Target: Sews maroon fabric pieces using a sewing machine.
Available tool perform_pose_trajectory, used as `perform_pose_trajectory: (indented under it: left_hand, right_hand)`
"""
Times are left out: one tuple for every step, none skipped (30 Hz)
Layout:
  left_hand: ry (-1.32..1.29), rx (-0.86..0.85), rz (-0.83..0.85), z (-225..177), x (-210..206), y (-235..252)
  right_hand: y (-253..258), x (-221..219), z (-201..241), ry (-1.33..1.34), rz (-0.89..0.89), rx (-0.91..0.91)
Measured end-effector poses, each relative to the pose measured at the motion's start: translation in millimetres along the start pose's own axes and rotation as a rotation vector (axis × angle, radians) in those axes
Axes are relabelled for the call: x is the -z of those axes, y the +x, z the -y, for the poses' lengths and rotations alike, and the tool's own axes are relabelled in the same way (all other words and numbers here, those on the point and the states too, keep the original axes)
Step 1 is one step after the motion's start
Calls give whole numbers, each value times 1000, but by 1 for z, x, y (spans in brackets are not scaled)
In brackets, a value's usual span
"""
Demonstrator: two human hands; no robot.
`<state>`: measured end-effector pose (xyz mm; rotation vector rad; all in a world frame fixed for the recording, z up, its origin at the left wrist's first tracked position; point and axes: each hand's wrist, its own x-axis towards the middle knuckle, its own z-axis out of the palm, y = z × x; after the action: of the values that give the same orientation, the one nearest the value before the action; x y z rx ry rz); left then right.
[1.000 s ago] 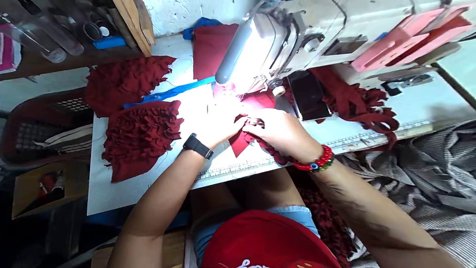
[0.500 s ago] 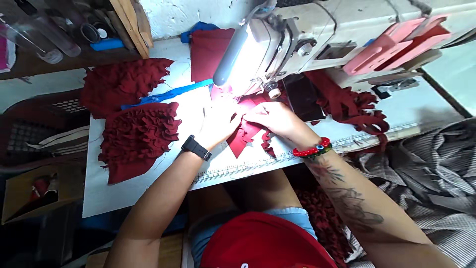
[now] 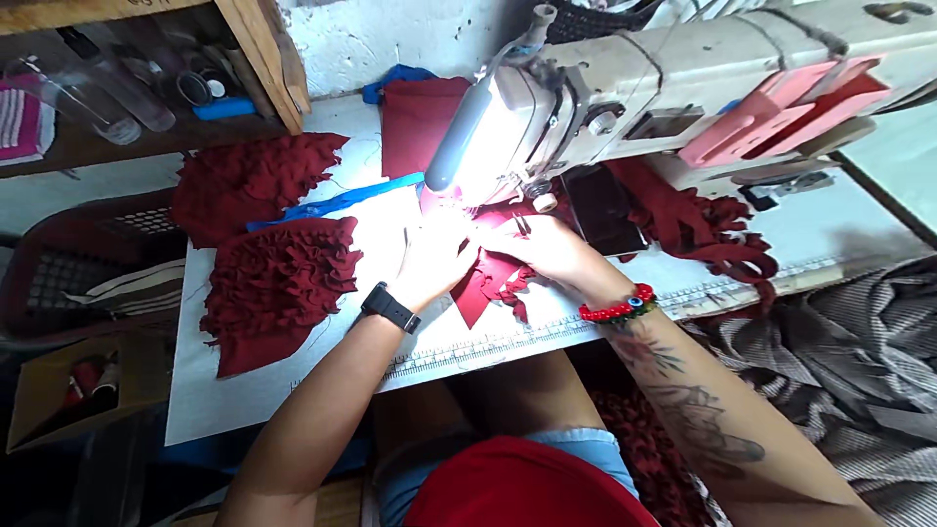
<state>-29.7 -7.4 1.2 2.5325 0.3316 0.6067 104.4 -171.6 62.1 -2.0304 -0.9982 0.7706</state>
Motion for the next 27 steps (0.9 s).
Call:
perform_pose_trajectory:
  left_hand:
    - [-5,-4,-2,1,0,0]
    - [-10,-7,-6,1,-1,0]
    - [-7,0,0,1,0,0]
    - [1,17,9,0,0,0]
    - [2,28,10,0,-1,0]
    - [2,36,15,0,-1,-1]
    - [2,38,22,0,-1,-1]
    - [-4,25,10,1,-1,-1]
    - [-10,15,3,1,-1,-1]
    - [-10,15,6,0,0,-1]
    - [-1,32,29,-1,1,-1]
    - [13,32,29,-1,0,-1]
    - [21,20,24,-1,0,-2]
    - [24,-3,22,0,0,-3]
    - [31,-28,24,-1,3,-3]
    - [45,-41,43,-2,7,-4]
    - [77,-42,60,-4,13,-5]
    - [126,-44,61,-6,18,-6]
    - [180,-47,48,-9,23,-7]
    - [207,-66,21,-11,25,-8]
    - [202,-100,-8,-14,26,-7]
    - [167,-139,-19,-17,25,-7]
    - [117,-175,-5,-19,23,-7]
    - [78,-196,39,-19,20,-8]
    - [74,-195,87,-18,16,-9]
    - [86,-188,121,-14,12,-9]
    - [90,-176,146,-11,11,-9]
  right_hand:
    - [1,0,1,-5,7,15]
    - [2,0,2,-19,10,19]
    - [3,0,3,-34,6,18]
    - [4,0,3,-48,2,12]
    - [4,-1,3,-58,-9,14]
    - [3,-2,2,-59,-12,25]
    - [3,-2,0,-71,-13,52]
    - [5,-4,-4,-96,-30,100]
    - [10,-8,-10,-137,-58,164]
    - [15,-12,-17,-198,-91,241]
    - [19,-16,-22,-275,-127,309]
    - [21,-21,-25,-363,-165,359]
    - [20,-26,-25,-462,-205,402]
    - [16,-32,-25,-567,-234,451]
    - [11,-37,-25,-643,-250,512]
    - [4,-40,-25,-698,-240,557]
    - [-3,-42,-24,-729,-209,571]
    - [-10,-43,-22,-747,-172,555]
    - [-16,-44,-21,-762,-152,542]
    - [-19,-45,-21,-777,-147,540]
    - [-21,-45,-20,-794,-143,535]
    - [-22,-46,-19,-802,-133,524]
    - [-22,-45,-19,-794,-119,512]
    - [-22,-43,-17,-780,-107,500]
    - [-22,-40,-15,-754,-101,488]
    - [-21,-35,-14,-717,-103,473]
    - [-20,-29,-13,-656,-114,450]
